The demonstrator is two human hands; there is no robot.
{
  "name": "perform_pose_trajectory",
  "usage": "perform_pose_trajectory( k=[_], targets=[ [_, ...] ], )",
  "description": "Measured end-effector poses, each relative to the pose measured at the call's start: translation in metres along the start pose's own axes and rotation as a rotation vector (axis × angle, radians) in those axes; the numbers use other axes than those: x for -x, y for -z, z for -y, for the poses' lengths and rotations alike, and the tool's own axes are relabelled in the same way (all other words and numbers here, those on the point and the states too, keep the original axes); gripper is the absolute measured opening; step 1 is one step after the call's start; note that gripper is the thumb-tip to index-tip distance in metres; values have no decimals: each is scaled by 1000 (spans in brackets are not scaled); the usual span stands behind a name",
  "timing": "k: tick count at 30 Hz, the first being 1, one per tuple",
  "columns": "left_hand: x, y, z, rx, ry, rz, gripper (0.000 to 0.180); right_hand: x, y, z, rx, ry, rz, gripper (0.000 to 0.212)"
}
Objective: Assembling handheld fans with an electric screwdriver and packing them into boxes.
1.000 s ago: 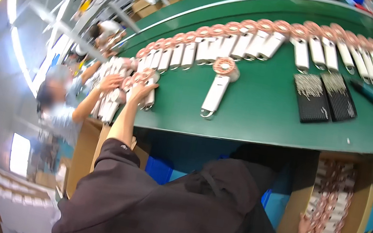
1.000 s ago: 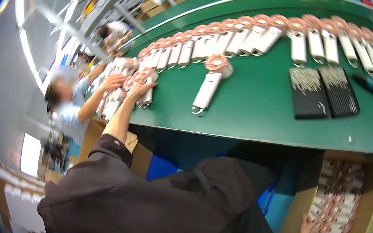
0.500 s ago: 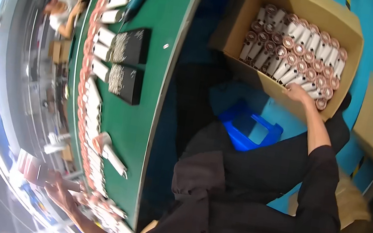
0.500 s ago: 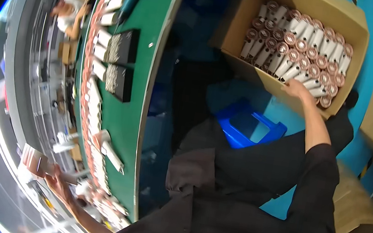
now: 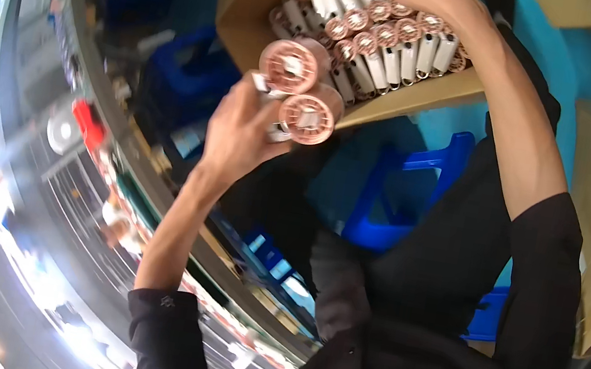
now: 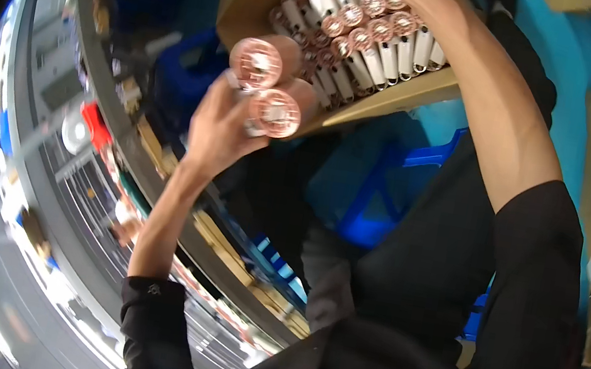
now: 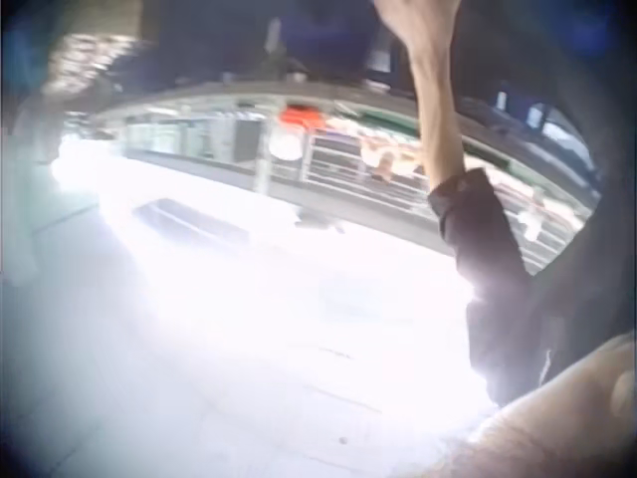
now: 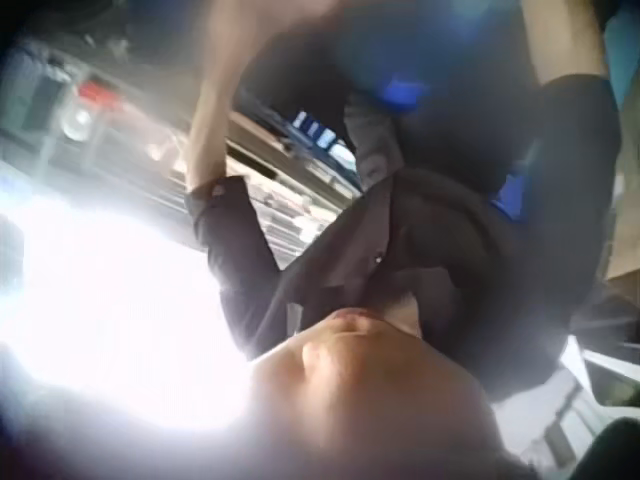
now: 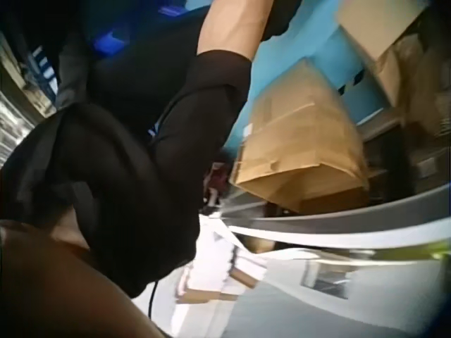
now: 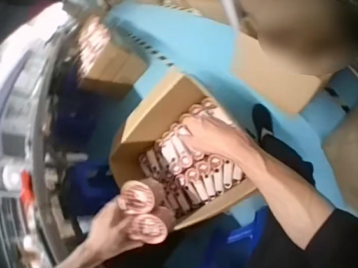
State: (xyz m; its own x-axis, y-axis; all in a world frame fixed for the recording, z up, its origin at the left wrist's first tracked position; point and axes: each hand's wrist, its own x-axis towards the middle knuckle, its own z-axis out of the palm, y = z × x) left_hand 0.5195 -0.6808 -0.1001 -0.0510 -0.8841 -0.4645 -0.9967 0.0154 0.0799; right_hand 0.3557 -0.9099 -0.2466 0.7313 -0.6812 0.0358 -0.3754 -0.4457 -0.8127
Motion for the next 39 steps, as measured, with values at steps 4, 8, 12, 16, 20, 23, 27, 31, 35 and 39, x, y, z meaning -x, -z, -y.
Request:
perform_pose_trajectory(
  k=[4, 8, 12, 16, 20, 23, 27, 31, 35, 39],
  targets=[
    [-92, -97, 32, -137, -309, 156, 57, 8, 39, -26, -74, -265, -226, 32],
    [-146, -176, 77, -542, -473, 378, 70, 0, 48, -24, -119, -407, 118, 29],
    [-192, -245, 92, -640, -908, 260, 41, -8, 8, -33, -41, -277, 46, 24],
    [-214, -283, 108, -737, -1122, 209, 14, -14, 12, -29, -118, -337, 144, 25],
    [-212, -283, 96, -831, -1174, 191, 19, -11, 14, -34, -131, -298, 42, 21],
    [-207, -298, 94, -1032, -1276, 99, 30, -10, 13, -34, -111, -347, 87, 18],
    [-199, -305, 94, -755, -1118, 213, 34, -14, 3, -33, -62, -284, 62, 15],
    [-190, -315, 80, -715, -983, 190, 35, -20, -8, -35, 13, -327, 119, 17],
    [-166, -330, 71, -633, -690, 162, 36, -33, -16, -26, -19, -330, 119, 21],
    [-157, -314, 47, -586, -580, 240, 42, -24, -10, -27, -51, -305, 139, 21]
  ],
)
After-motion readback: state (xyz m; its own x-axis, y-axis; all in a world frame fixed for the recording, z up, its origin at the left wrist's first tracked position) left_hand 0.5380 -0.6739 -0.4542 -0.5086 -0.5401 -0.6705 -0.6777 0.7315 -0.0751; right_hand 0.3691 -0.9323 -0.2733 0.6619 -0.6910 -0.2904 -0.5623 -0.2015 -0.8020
